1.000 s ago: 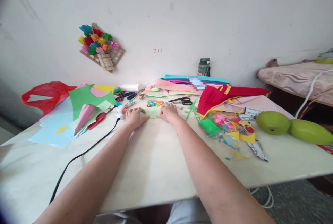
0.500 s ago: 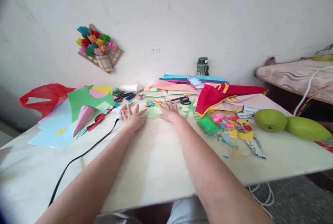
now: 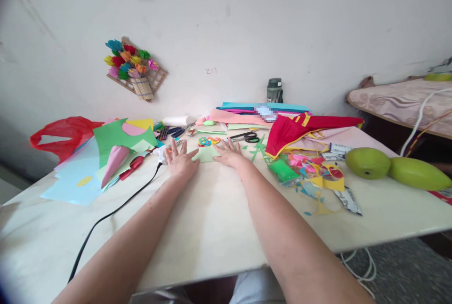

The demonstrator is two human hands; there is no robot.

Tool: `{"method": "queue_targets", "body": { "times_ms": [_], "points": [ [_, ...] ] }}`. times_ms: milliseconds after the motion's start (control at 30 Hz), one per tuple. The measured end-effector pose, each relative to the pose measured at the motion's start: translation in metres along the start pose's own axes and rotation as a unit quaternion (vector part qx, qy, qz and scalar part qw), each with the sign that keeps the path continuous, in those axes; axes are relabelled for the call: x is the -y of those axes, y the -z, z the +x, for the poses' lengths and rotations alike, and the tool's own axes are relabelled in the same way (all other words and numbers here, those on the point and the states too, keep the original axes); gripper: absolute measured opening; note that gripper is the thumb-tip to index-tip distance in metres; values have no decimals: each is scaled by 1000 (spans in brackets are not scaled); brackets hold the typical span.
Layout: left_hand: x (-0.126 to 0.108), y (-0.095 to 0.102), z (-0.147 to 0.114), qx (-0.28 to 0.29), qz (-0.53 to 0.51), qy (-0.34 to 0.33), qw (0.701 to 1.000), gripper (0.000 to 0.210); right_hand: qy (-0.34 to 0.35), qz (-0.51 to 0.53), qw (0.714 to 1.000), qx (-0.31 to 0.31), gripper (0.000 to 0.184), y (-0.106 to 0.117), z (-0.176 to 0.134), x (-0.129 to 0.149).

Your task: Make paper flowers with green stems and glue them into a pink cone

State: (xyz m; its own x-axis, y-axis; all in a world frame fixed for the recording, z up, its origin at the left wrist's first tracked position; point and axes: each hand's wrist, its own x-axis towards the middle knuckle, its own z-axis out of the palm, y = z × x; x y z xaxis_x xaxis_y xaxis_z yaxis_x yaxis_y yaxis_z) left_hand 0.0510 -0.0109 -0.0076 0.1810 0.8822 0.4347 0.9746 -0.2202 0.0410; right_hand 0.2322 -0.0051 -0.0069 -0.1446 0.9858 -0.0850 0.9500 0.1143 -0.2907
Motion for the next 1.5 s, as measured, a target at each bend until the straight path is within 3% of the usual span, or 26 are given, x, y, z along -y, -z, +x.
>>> {"method": "queue_targets", "body": {
  "times_ms": [67,167,333,767,1000,1100,1200,1267,1367,1500],
  "points": [
    [-5,5,-1,-14,25,-79,996,34,-2,1,1000,1,62,0,0,0],
    [-16,13,-3,15,54,-185,981,31,-4,2,1000,3,63,1,0,1],
    [-36,18,-15,39,54,-235,970,32,1,7,1000,2,63,2,-3,1],
    [-52,23,-39,107,13,-115,988,37,-7,-2,1000,0,65,3,-2,1],
    [-45,16,-42,75,27,-121,989,44,-5,-3,1000,-12,62,0,-2,0],
    [-44,15,-41,68,31,-121,990,44,28,-9,997,-74,54,1,-3,5],
    [-46,16,-41,72,34,-113,990,44,86,77,978,-176,45,3,-3,21],
    [-49,17,-43,76,34,-104,991,43,118,197,954,-195,43,2,-4,35],
    [-49,19,-42,95,26,-84,992,46,121,345,921,-138,46,-5,-6,50],
    [-25,31,-27,149,-52,-107,982,38,102,392,909,-93,45,-15,-4,51]
  ]
}}
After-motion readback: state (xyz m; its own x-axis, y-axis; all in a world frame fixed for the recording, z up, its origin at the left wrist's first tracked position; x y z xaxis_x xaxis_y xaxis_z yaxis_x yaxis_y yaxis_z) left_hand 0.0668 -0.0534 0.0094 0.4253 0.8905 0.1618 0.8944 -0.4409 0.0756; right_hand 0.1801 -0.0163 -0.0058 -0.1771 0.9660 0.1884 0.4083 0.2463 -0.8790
